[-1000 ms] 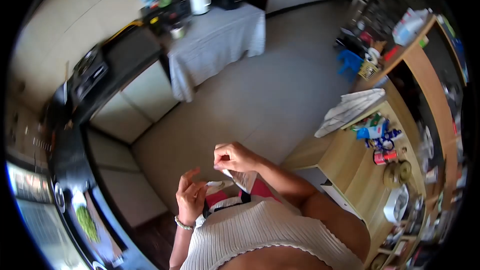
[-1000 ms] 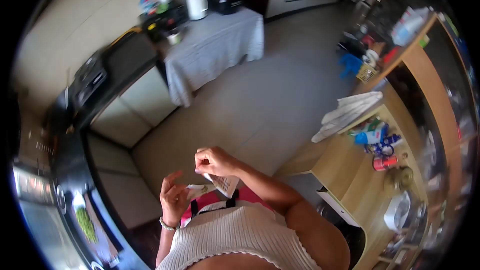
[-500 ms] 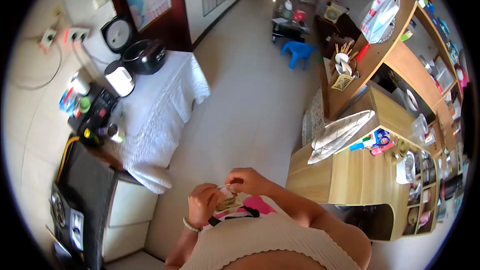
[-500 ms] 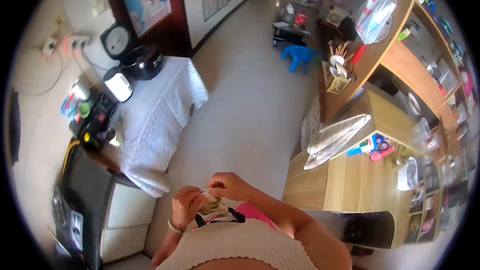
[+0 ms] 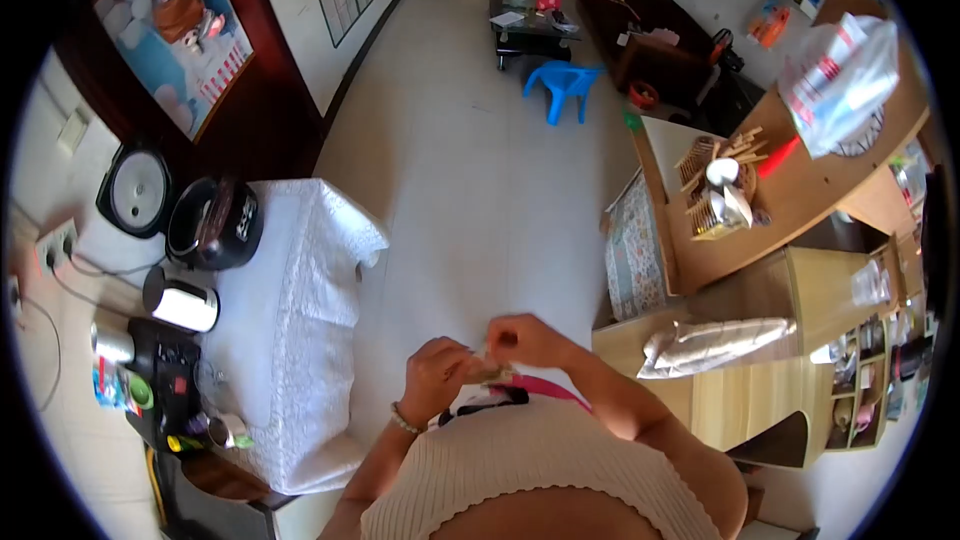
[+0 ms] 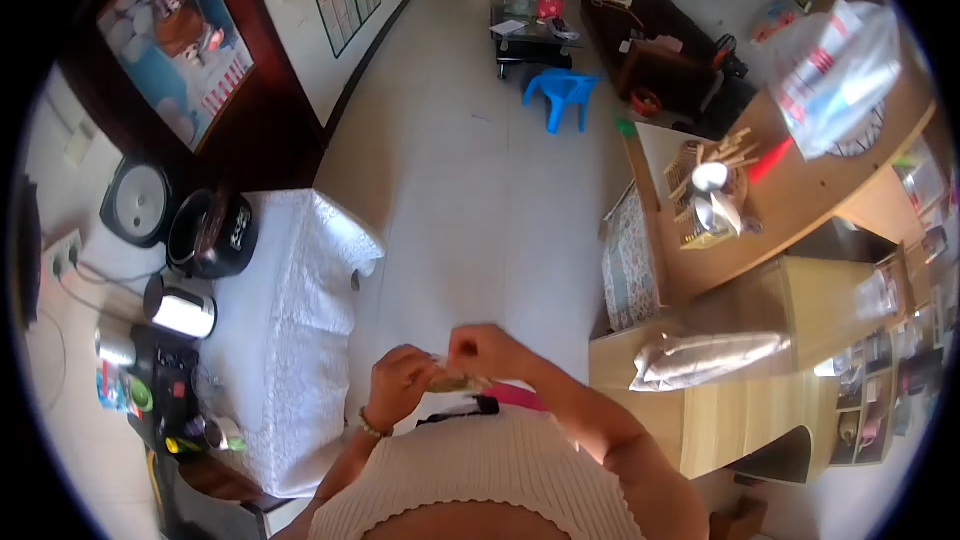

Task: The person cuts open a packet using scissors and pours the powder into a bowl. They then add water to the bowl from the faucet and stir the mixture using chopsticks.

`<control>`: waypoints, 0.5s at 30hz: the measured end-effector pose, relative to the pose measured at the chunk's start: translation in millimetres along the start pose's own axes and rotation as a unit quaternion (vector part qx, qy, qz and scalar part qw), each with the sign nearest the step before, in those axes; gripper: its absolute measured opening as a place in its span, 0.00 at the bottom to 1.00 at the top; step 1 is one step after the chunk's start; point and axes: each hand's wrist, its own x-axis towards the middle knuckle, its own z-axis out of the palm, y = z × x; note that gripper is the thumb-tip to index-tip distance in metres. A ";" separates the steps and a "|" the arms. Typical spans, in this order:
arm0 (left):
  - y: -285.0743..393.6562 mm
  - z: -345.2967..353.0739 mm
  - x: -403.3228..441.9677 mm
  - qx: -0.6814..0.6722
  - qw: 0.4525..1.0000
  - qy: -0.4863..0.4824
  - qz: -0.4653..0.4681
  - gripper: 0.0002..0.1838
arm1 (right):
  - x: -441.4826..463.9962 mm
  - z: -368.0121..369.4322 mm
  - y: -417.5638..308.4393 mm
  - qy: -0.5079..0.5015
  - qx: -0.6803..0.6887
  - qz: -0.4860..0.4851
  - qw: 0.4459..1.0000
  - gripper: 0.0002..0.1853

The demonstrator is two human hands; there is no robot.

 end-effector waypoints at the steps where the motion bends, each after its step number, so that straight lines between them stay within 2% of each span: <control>1: -3.3 -4.9 21.1 0.016 1.000 -0.009 0.007 0.01 | 19.7 -11.7 1.4 0.030 0.014 0.010 0.999 0.09; 4: -29.1 -8.1 100.4 0.033 0.999 0.004 0.028 0.02 | 71.6 -46.3 -27.2 0.085 -0.136 -0.131 0.978 0.10; 5: -40.7 -10.8 117.5 0.018 1.000 0.014 0.016 0.02 | 86.7 -61.0 -41.7 0.037 -0.119 -0.102 0.987 0.10; 8: -68.7 -19.6 181.6 0.009 0.999 0.036 0.006 0.02 | 145.5 -107.3 -37.2 0.098 -0.033 -0.054 0.993 0.09; 9: -79.6 -20.1 202.8 0.011 0.999 0.044 0.010 0.02 | 162.0 -124.7 -40.8 0.097 -0.045 -0.021 0.994 0.08; 12: -124.1 -14.8 274.4 -0.012 0.999 0.035 0.035 0.04 | 216.5 -162.3 -28.3 0.059 -0.050 -0.053 0.996 0.07; 13: -134.2 -12.5 302.8 -0.020 0.998 0.023 0.051 0.04 | 239.1 -170.9 -11.4 0.093 -0.099 -0.067 0.989 0.07; 15: -156.9 -9.2 356.7 -0.040 0.996 -0.012 0.074 0.04 | 274.9 -193.7 2.9 0.125 -0.012 -0.053 0.991 0.06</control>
